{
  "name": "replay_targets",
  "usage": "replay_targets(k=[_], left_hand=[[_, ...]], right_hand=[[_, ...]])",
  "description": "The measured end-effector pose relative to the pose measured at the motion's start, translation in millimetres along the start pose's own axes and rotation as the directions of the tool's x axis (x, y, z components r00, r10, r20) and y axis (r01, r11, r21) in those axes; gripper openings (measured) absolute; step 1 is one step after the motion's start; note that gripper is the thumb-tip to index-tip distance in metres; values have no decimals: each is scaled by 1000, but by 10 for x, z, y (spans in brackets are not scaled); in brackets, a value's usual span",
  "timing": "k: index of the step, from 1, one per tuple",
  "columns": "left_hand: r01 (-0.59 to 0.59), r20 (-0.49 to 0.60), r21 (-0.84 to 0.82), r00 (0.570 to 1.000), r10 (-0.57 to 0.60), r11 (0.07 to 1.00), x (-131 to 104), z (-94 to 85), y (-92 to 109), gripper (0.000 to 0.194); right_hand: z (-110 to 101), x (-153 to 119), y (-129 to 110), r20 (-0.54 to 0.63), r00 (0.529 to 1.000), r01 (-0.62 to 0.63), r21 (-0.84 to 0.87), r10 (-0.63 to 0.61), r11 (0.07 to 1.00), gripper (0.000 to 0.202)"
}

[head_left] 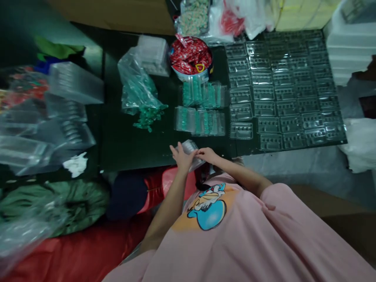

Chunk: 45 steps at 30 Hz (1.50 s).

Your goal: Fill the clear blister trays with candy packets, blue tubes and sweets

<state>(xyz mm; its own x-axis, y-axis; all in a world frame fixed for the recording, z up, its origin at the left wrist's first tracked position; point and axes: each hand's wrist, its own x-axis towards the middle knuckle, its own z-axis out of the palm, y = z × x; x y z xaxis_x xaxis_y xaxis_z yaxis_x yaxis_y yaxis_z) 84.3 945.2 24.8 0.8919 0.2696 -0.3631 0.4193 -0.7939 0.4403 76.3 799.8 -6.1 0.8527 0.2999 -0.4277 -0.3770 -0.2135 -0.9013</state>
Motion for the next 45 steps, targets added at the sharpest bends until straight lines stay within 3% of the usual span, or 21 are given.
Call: replay_targets(k=[3, 7, 19, 25, 30, 34, 38, 42, 45], left_hand=[[-31, 9, 13, 999, 31, 999, 15, -19, -2, 103], [-53, 12, 37, 999, 53, 998, 46, -35, -10, 104], [-63, 50, 59, 997, 60, 996, 115, -45, -42, 106], [-50, 57, 65, 997, 46, 997, 105, -48, -17, 106], [-47, 55, 61, 998, 43, 997, 62, -65, 16, 104], [-38, 70, 40, 997, 35, 998, 39, -77, 11, 105], [-60, 56, 27, 997, 58, 998, 14, -73, 23, 103], [-43, 51, 15, 998, 42, 999, 2, -74, 39, 102], [-42, 54, 18, 998, 40, 999, 6, -81, 43, 102]], right_hand=[[-30, 38, -1, 110, 986, -144, 183, 125, 972, 11], [-33, 102, 34, 177, 966, -241, 376, 186, 895, 11], [-71, 176, -24, 257, 932, -346, 434, 254, 832, 10], [9, 202, 95, 153, 978, -182, 294, 142, 938, 7], [8, 96, 158, 39, 983, -178, 438, 180, 881, 4], [-253, -145, 161, -107, 972, -114, 571, 211, 813, 10], [-530, -661, 315, -229, 959, 24, 649, 165, 760, 20], [-641, -1342, 663, -351, 837, 58, 820, 419, 570, 23], [-669, -1680, 909, -376, 740, 140, 897, 558, 419, 27]])
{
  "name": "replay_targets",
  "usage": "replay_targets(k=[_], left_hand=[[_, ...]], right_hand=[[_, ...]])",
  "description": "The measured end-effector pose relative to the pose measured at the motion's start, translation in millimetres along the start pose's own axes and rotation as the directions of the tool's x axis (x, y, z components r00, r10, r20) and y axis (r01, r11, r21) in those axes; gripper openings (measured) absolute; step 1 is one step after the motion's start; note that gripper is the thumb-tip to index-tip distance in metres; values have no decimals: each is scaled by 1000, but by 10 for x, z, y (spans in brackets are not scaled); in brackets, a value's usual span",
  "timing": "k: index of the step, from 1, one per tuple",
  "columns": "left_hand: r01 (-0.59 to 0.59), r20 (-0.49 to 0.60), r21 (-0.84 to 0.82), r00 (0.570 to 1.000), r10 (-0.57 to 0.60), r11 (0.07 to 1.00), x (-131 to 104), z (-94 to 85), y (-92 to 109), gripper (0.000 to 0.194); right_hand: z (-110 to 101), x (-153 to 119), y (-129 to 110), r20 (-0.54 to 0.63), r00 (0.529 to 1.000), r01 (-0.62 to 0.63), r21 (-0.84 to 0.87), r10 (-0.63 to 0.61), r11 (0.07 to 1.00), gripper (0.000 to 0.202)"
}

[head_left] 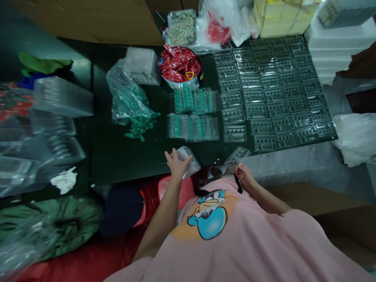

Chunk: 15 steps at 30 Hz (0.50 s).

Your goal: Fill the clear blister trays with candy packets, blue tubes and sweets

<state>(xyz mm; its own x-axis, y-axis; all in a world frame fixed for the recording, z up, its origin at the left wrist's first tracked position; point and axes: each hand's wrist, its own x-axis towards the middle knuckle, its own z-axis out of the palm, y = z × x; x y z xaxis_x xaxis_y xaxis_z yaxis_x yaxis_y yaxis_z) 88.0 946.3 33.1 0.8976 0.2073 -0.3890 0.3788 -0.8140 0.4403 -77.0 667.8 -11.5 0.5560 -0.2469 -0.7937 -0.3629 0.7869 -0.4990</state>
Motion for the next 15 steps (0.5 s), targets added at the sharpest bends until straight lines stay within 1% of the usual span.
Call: replay_targets(k=[1, 3, 6, 10, 12, 15], left_hand=[[1, 2, 2, 1000, -1, 1000, 2, -4, 2, 103], [3, 2, 6, 1000, -3, 1000, 6, -13, 10, 103], [19, 7, 8, 1000, -19, 1000, 9, -29, 29, 103], [42, 17, 9, 999, -42, 999, 9, -42, 45, 104], [47, 18, 8, 999, -47, 999, 10, -36, 45, 104], [51, 7, 6, 999, -51, 999, 8, -13, 44, 103]], right_hand=[[-73, 3, 10, -31, 1000, -1, 39, 2, 999, 28], [-120, 64, 26, -69, 998, 15, 81, -9, 997, 27], [-24, 245, 37, -87, 995, 55, 107, -46, 993, 28], [145, 478, 24, -146, 986, 86, 46, -79, 995, 42], [183, 542, 0, -185, 980, 82, 18, -77, 996, 49], [187, 565, -53, -225, 972, 77, 31, -68, 997, 51]])
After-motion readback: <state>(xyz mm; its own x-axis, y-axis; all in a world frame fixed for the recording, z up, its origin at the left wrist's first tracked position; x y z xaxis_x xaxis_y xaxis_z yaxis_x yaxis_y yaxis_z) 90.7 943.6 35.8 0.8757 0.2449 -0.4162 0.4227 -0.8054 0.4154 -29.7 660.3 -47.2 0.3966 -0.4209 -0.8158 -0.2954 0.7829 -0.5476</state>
